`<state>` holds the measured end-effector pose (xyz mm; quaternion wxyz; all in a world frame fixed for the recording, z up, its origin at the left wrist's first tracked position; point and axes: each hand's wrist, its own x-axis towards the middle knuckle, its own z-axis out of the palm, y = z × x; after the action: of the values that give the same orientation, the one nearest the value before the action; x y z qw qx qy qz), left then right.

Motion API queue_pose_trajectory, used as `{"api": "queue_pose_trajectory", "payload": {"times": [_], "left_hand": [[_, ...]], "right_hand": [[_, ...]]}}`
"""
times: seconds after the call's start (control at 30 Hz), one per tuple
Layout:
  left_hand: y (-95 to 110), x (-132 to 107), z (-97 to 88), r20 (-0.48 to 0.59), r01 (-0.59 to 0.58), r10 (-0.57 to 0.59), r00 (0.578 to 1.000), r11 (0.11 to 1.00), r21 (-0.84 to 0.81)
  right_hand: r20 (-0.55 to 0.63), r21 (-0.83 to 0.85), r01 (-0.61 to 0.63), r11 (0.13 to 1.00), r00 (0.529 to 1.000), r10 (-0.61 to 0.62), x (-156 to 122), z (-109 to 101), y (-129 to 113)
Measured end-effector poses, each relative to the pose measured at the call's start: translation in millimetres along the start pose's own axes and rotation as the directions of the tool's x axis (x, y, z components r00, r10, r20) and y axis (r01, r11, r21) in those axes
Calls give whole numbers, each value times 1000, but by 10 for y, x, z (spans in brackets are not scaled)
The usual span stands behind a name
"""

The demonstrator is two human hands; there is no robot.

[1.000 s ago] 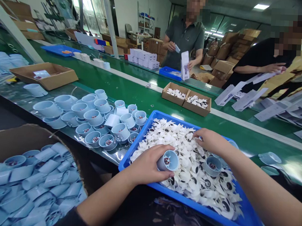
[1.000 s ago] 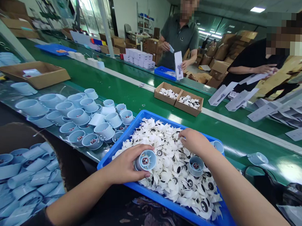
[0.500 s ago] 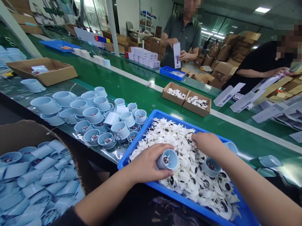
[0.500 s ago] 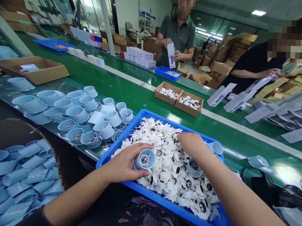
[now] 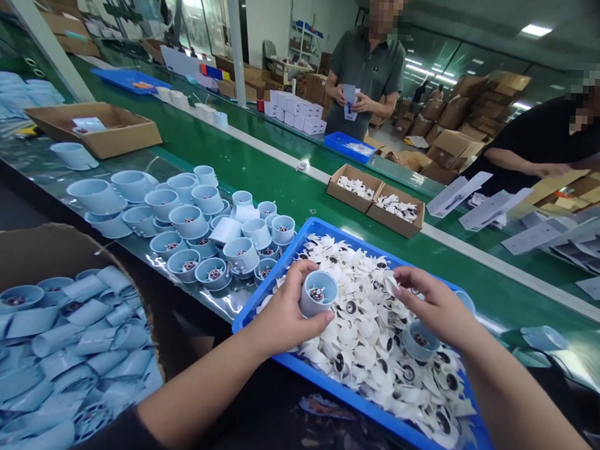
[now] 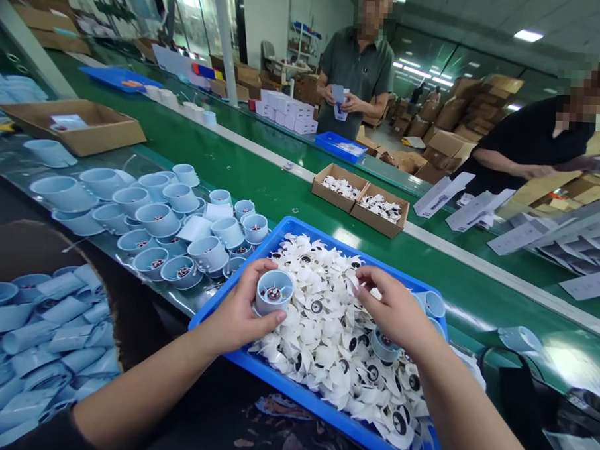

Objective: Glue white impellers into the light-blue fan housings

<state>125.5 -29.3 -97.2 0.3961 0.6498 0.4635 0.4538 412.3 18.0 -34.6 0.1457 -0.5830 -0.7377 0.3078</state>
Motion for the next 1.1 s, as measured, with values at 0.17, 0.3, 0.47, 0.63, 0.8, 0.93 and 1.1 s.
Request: {"api": "queue_pose_trajectory", "payload": {"times": [0.17,0.3,0.47,0.63,0.8,0.93,1.1], "left_hand": [[95,-16,75,63,-216,208,976,956,200],[256,-23,216,255,-351,278,926,881,315],[405,-7,395,310,-337,232,922,874,349],[429,24,465,331,-339,214,919,857,387],[417,23,522,317,-359,238,918,837,412],[390,16,562,316,-421,303,899,796,435],[393,49,589,290,-462,364,885,758,461]], "right_hand": [[121,572,-58,818,993,-15,-416,236,-138],[92,692,-70,719,996,8,-510,468,-92],[-120,539,98,837,992,-39,-594,498,-63],[-275,-90,376,922,881,-386,-671,433,-140],[-312,-237,392,889,836,-451,-663,500,-81],[-343,-226,400,888,821,-457,-655,560,-31],[-438,-47,453,890,792,-426,-630,563,-75]]}}
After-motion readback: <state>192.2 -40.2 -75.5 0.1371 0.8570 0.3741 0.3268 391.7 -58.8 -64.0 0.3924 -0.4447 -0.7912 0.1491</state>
